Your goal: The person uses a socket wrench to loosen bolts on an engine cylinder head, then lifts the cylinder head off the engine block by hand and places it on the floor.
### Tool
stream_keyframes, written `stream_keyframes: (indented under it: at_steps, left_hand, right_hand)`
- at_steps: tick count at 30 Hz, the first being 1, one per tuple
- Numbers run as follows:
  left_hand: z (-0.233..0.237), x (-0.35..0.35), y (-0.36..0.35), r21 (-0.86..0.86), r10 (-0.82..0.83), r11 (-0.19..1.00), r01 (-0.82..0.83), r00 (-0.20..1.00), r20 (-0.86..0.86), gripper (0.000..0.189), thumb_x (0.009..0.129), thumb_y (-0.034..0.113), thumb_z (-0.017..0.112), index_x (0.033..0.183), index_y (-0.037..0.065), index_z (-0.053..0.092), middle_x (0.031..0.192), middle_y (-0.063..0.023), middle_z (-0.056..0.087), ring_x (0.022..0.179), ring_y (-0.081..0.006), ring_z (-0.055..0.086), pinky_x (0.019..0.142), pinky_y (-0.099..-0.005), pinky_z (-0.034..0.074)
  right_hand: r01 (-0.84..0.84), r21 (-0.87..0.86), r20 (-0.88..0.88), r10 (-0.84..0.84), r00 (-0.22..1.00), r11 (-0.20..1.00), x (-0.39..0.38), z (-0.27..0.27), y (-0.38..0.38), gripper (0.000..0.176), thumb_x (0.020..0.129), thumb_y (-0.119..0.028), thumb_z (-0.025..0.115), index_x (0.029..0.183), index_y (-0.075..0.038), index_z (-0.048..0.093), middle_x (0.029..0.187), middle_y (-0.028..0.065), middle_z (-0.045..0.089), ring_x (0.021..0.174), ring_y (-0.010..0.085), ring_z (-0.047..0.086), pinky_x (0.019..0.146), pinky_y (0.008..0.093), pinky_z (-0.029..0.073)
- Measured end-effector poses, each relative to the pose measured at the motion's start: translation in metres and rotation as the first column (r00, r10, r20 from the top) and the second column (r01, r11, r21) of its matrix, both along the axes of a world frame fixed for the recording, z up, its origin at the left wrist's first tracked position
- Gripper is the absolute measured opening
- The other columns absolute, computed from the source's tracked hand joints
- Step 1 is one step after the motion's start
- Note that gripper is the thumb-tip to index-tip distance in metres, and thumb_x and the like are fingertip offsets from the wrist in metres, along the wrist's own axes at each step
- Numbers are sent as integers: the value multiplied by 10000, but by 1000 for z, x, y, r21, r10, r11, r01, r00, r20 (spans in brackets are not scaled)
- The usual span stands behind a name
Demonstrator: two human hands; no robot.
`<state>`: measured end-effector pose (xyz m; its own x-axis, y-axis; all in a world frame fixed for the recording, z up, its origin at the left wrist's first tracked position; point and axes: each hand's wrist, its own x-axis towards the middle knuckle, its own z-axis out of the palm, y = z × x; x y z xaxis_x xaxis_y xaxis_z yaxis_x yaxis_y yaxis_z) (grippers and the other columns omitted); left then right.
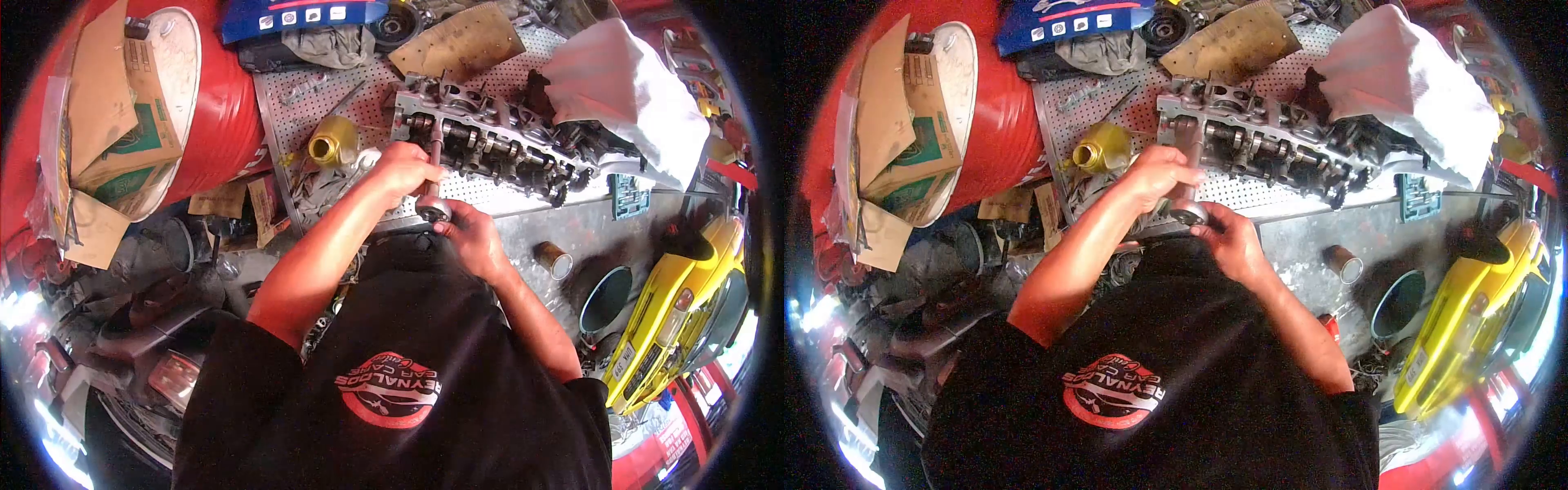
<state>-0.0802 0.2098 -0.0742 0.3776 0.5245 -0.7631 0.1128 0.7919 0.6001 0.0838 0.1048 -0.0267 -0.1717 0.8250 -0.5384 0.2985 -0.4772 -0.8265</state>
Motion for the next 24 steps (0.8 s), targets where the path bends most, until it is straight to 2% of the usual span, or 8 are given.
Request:
stream_keyframes:
  at_steps: [2, 4, 6, 8, 10, 16, 20, 24]
  left_hand:
    - [-8, 10, -7, 322, -80, 917, 236, 898, -432, 230, 705, 100, 785, 839, 4, 625, 690, -58, 635, 605, -162, 606, 551, -302, 494]
    - [-14, 7, -6, 312, -114, 919, 242, 919, -378, 215, 735, 119, 778, 860, 19, 635, 750, -68, 652, 651, -168, 616, 551, -313, 507]
    - [-12, -2, -3, 56, -29, 998, 28, 999, 27, 212, 785, 135, 751, 915, 17, 633, 834, -85, 661, 736, -181, 628, 599, -332, 527]
    - [-5, -16, -5, -253, 190, 962, -100, 911, 365, 222, 884, 138, 662, 1048, -2, 610, 973, -107, 654, 902, -206, 626, 716, -362, 552]
    - [-12, -21, -7, -351, 281, 933, -81, 773, 569, 241, 910, 109, 617, 1106, -28, 582, 972, -114, 647, 944, -210, 621, 780, -360, 546]
    - [-11, -13, -9, -374, 344, 908, -190, 847, 405, 197, 893, 60, 624, 1060, -42, 603, 928, -123, 648, 879, -232, 641, 734, -359, 560]
    - [6, -1, 2, -77, 26, 997, -22, 999, 47, 152, 871, 9, 631, 993, -76, 601, 873, -158, 657, 731, -241, 663, 589, -366, 569]
    - [-4, 0, 0, -1, 51, 999, -51, 998, 26, 228, 860, -11, 640, 1048, -112, 560, 889, -196, 661, 754, -257, 679, 575, -357, 560]
  right_hand:
    - [-45, 20, 91, 43, 995, 999, -7, 7, 2, 332, 880, -103, 675, 1177, 22, 597, 988, 117, 696, 920, 146, 603, 866, 321, 477]
    - [-71, 27, 154, 66, 986, 997, -12, 12, 3, 329, 881, -107, 676, 1173, 23, 599, 974, 122, 697, 910, 146, 601, 855, 324, 480]
    - [-7, 31, 106, 4, 994, 999, -12, 7, 2, 328, 883, -111, 672, 1175, 21, 600, 976, 119, 698, 907, 142, 598, 851, 323, 480]
    - [39, 16, 47, -40, 998, 999, -9, -1, -5, 327, 885, -111, 669, 1176, 20, 599, 977, 114, 697, 905, 139, 596, 847, 320, 479]
    - [77, 9, -29, -77, 997, 997, -7, -9, -4, 327, 886, -109, 667, 1179, 20, 598, 978, 106, 696, 904, 136, 594, 842, 317, 479]
    - [122, -35, -86, -125, 988, 992, -5, -9, -2, 329, 885, -95, 664, 1187, 14, 592, 966, 82, 686, 887, 118, 585, 816, 297, 479]
    - [100, -34, -61, -102, 993, 994, -6, -8, -4, 306, 885, -79, 661, 1169, 14, 599, 957, 56, 682, 871, 102, 581, 794, 280, 477]
    - [99, -48, -64, -102, 993, 994, -10, -5, -3, 291, 883, -67, 663, 1158, 8, 603, 957, 46, 681, 864, 95, 582, 775, 267, 477]
